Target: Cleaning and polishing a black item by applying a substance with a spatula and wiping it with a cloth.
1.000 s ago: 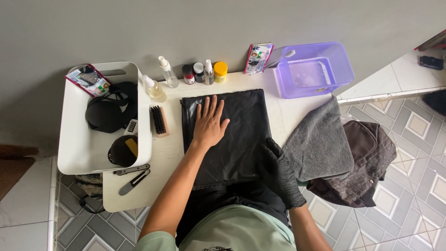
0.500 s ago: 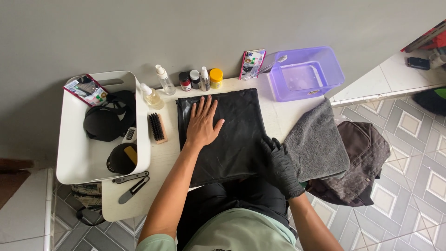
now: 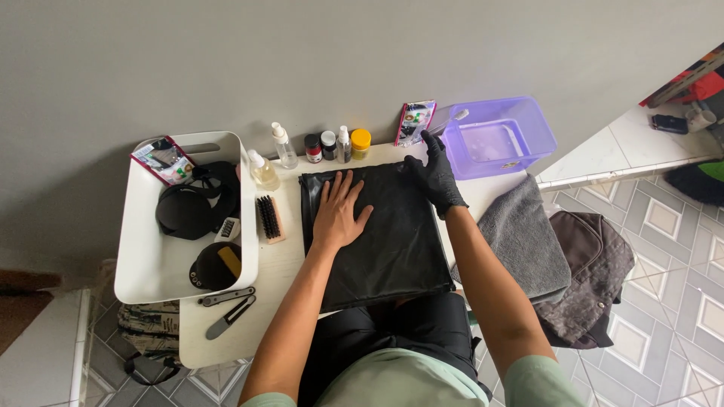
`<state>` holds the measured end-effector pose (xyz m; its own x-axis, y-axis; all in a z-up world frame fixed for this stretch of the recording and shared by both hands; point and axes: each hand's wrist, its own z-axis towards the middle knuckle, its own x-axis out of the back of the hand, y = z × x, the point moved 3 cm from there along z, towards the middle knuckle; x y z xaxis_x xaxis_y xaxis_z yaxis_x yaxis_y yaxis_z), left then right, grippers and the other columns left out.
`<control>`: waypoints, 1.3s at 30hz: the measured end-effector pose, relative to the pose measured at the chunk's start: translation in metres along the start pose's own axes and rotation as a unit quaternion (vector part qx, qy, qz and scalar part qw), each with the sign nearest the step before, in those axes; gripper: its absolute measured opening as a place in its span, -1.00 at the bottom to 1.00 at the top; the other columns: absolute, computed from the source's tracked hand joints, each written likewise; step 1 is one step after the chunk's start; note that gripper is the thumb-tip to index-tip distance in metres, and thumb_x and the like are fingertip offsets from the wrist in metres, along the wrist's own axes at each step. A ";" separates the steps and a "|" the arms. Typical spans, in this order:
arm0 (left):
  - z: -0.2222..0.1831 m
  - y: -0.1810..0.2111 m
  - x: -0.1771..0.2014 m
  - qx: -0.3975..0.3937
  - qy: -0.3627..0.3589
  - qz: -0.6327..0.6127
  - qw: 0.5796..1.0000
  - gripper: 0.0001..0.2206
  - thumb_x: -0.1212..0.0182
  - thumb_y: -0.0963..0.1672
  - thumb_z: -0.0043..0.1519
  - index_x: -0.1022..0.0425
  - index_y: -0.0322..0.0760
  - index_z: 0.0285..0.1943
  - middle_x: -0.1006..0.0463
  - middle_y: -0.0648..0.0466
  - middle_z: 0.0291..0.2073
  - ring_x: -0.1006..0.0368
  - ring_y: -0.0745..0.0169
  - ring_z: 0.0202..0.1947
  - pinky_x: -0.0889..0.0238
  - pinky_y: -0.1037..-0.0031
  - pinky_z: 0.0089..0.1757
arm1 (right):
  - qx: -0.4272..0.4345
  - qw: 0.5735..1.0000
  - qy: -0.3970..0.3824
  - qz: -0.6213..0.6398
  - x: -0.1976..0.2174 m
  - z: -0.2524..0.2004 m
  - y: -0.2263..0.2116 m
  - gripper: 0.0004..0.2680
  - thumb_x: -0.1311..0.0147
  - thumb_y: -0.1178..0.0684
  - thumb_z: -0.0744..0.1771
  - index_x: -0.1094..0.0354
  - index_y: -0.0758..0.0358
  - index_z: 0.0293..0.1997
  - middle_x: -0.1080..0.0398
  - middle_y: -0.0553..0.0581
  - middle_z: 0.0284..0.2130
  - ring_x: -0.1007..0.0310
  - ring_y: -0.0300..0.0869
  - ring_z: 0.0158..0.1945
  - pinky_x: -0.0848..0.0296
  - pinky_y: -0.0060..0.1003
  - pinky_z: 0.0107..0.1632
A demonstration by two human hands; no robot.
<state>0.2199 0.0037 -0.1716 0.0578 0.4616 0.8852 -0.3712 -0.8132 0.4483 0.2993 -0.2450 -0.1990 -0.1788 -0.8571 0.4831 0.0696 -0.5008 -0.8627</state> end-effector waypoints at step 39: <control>0.002 -0.007 -0.012 0.007 -0.026 0.020 0.999 -0.42 -0.02 0.09 0.37 -0.22 -0.21 0.52 -0.01 -0.14 0.56 0.18 -0.13 0.57 0.40 -0.03 0.42 | -0.151 0.849 -0.105 -0.496 0.167 0.108 0.145 -0.70 -0.01 -0.05 0.29 -0.56 0.06 0.09 -0.59 0.32 -0.10 -0.56 0.22 0.05 -0.52 0.20 0.01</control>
<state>0.2239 0.0032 -0.1847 0.0921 0.4100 0.9074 -0.3604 -0.8358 0.4142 0.3852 -0.4743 -0.2275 0.1786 -0.0503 0.9826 -0.2725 -0.9621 0.0003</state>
